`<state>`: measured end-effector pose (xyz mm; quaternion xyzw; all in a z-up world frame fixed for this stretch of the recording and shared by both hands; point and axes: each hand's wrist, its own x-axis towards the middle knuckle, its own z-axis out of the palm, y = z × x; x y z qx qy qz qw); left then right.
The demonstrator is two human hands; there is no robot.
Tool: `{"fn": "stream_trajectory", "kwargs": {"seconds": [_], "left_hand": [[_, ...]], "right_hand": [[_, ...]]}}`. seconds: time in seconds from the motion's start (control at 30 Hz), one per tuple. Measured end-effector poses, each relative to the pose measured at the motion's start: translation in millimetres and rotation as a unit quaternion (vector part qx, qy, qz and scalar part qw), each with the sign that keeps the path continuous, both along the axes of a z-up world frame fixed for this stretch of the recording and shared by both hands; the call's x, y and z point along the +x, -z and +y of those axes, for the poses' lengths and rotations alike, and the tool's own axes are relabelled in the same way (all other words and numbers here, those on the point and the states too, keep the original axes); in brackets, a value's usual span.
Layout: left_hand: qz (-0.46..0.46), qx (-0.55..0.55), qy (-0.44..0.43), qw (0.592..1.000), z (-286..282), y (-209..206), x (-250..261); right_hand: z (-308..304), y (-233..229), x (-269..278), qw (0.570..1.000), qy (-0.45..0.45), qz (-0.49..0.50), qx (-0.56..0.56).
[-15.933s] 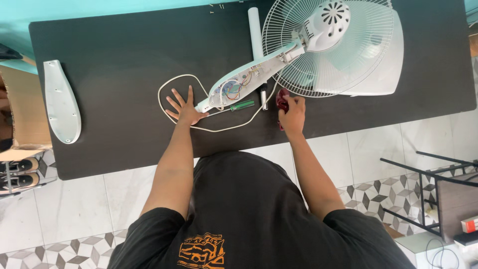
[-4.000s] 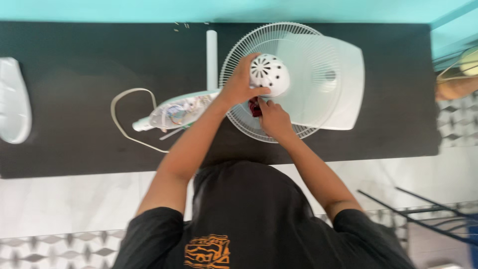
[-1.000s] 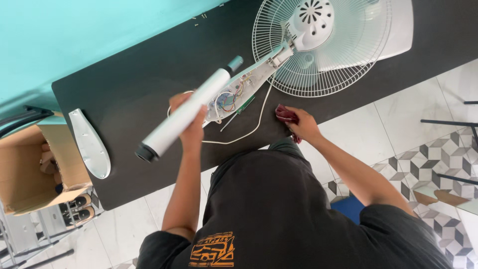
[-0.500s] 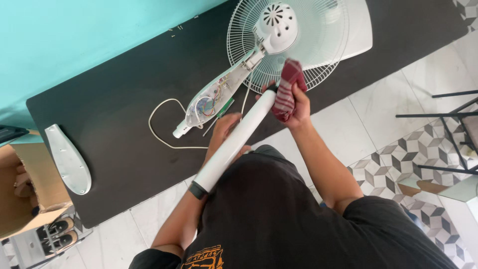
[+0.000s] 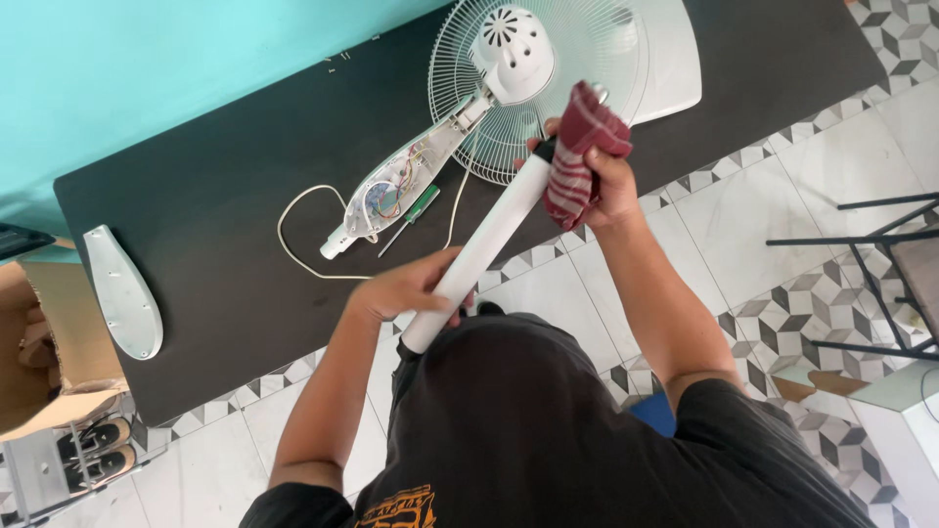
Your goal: The person wipes the disassembled parts of a white pedestal fan with a red cloth. They clean the base cover, the exposed motor housing, the fan head, and the stand pole, then place the cleaned parts back on the table.
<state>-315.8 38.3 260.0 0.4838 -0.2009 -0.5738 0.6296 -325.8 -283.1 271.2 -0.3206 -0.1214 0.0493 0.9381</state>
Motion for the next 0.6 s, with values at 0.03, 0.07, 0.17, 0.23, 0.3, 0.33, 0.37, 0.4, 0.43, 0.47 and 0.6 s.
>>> {"fn": "stream_trajectory", "kwargs": {"seconds": [0.03,0.07,0.17,0.23,0.3,0.33,0.37,0.4,0.43,0.47,0.6], "left_hand": [[-0.109,0.070,0.006,0.992,-4,-3,-5],[-0.086,0.073,-0.037,0.993,-8,-5,-15],[-0.056,0.085,-0.144,0.984,-16,-7,-40],[-0.077,0.104,-0.187,0.974,-17,-7,-51],[-0.130,0.125,-0.219,0.959,-18,-4,-57],[-0.156,0.135,-0.233,0.950,-16,-2,-58],[-0.162,0.141,-0.249,0.944,-14,0,-59],[-0.170,0.146,-0.264,0.938,-12,1,-61],[-0.179,0.151,-0.278,0.932,-10,2,-65],[-0.186,0.147,-0.285,0.929,-9,3,-64],[-0.201,0.126,-0.291,0.927,5,-1,-53]], "right_hand": [[-6,1,0,0.999,0.028,0.017,-0.021],[-12,5,0,0.997,0.054,0.039,-0.043],[-32,17,2,0.979,0.135,0.107,-0.109],[-44,22,-3,0.960,0.177,0.140,-0.163],[-52,23,-11,0.938,0.208,0.155,-0.231],[-49,23,-15,0.913,0.214,0.122,-0.325],[-44,21,-24,0.879,0.219,0.087,-0.414],[-36,17,-35,0.836,0.226,0.049,-0.498],[-22,14,-44,0.849,0.199,0.038,-0.488],[-7,10,-50,0.861,0.176,0.026,-0.477],[54,-17,-58,0.724,0.269,-0.221,-0.596]]}}
